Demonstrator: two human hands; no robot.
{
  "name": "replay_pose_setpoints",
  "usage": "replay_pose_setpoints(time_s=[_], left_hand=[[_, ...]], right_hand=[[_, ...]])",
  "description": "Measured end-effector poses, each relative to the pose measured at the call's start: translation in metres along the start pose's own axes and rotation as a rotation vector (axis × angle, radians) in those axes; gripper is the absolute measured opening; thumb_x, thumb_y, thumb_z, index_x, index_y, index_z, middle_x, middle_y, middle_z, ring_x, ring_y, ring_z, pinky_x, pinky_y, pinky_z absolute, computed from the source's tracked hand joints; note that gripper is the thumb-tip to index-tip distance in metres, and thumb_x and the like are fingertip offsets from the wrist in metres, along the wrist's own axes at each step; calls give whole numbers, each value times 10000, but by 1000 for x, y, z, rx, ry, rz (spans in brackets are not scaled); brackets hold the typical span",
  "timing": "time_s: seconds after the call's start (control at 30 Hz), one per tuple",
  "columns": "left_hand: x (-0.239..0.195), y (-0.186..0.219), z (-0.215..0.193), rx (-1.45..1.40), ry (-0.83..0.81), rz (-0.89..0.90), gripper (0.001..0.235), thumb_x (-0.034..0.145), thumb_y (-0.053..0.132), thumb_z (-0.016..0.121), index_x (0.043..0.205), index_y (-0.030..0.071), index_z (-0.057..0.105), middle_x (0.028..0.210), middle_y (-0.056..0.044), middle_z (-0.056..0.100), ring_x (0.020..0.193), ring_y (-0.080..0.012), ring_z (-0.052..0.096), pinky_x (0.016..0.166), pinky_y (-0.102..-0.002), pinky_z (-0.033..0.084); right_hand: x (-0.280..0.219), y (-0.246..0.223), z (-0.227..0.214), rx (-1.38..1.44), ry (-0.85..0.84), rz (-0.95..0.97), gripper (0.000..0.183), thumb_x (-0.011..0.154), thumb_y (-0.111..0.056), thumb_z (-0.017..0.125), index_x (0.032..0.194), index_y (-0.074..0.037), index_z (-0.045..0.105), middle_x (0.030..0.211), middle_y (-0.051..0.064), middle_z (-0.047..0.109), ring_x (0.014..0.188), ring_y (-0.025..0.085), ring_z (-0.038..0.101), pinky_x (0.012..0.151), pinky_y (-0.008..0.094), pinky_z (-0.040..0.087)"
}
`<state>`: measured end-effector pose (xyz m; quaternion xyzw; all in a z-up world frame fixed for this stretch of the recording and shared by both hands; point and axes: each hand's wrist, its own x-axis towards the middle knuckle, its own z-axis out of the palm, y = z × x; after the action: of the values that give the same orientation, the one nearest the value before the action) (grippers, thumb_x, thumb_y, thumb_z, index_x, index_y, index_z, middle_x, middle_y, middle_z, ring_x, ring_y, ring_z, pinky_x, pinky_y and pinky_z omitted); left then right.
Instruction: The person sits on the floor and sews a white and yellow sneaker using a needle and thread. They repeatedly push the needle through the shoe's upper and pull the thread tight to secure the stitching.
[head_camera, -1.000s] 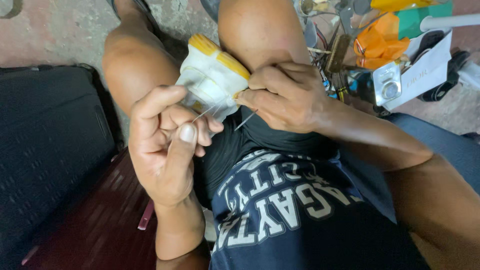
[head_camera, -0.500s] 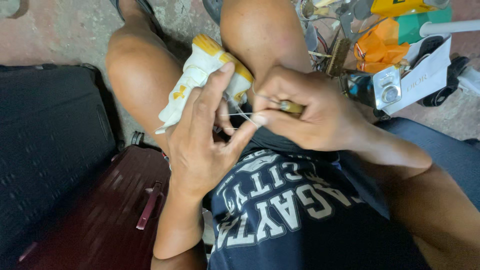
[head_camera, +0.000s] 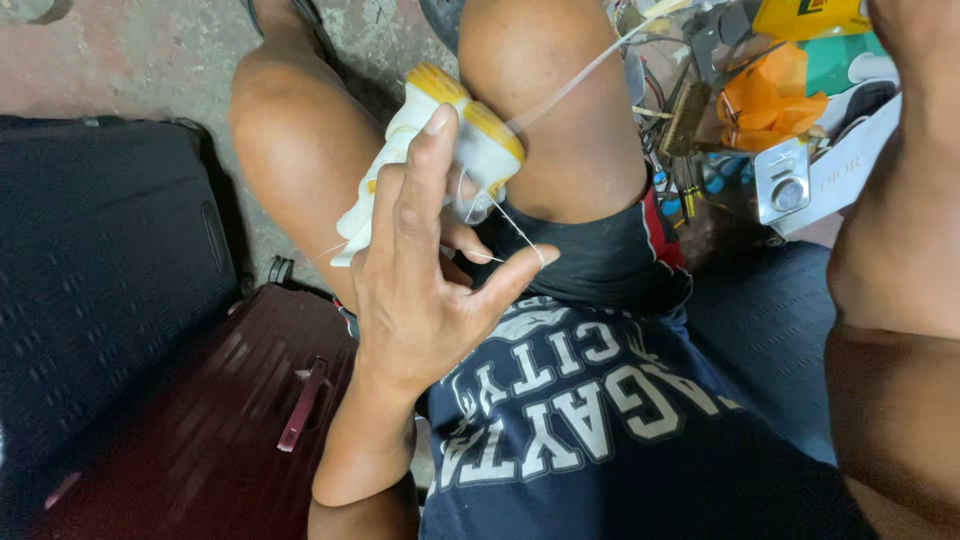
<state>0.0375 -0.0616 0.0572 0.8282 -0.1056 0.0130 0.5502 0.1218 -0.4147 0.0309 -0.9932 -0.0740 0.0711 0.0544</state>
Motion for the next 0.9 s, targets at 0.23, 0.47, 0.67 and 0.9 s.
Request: replay_pose_setpoints(time_s=[0.23,0.47,0.67,0.9], left_hand=[[8,7,-2,-19,-4,-19,1033,836,178,981,1590,92,279,1374,-143,574,855,-122,643,651,-193,573],[-16,6,-16,64,192,-76,613,950,111,729,1492,70,445,1434,-172,502,825,-138,613,754,-244,556],[-42,-30,-34,36,264,-265,527,987,101,623,1489,-4,506,1302,-144,647,789,-123,567,728,-228,496],[-85,-64,-6,95,396,-350,184,933,106,735,1062,7,651,829,-15,620,686,-86,488,658,-242,448]], right_hand=[[-37,-84,16,374,-53,-382,302,912,-42,595,1205,-112,593,1051,149,721,891,290,705,755,409,555],[-36,-132,16,1092,-66,-456,343,1083,-158,472,1413,-69,492,920,59,683,824,151,707,791,288,619],[-29,-128,-3,1146,-193,-328,524,964,-137,638,1448,-73,446,920,33,640,681,89,597,580,219,482],[-15,-156,43,603,260,-633,787,770,-238,972,1362,-51,488,1145,194,636,850,205,629,735,318,535]])
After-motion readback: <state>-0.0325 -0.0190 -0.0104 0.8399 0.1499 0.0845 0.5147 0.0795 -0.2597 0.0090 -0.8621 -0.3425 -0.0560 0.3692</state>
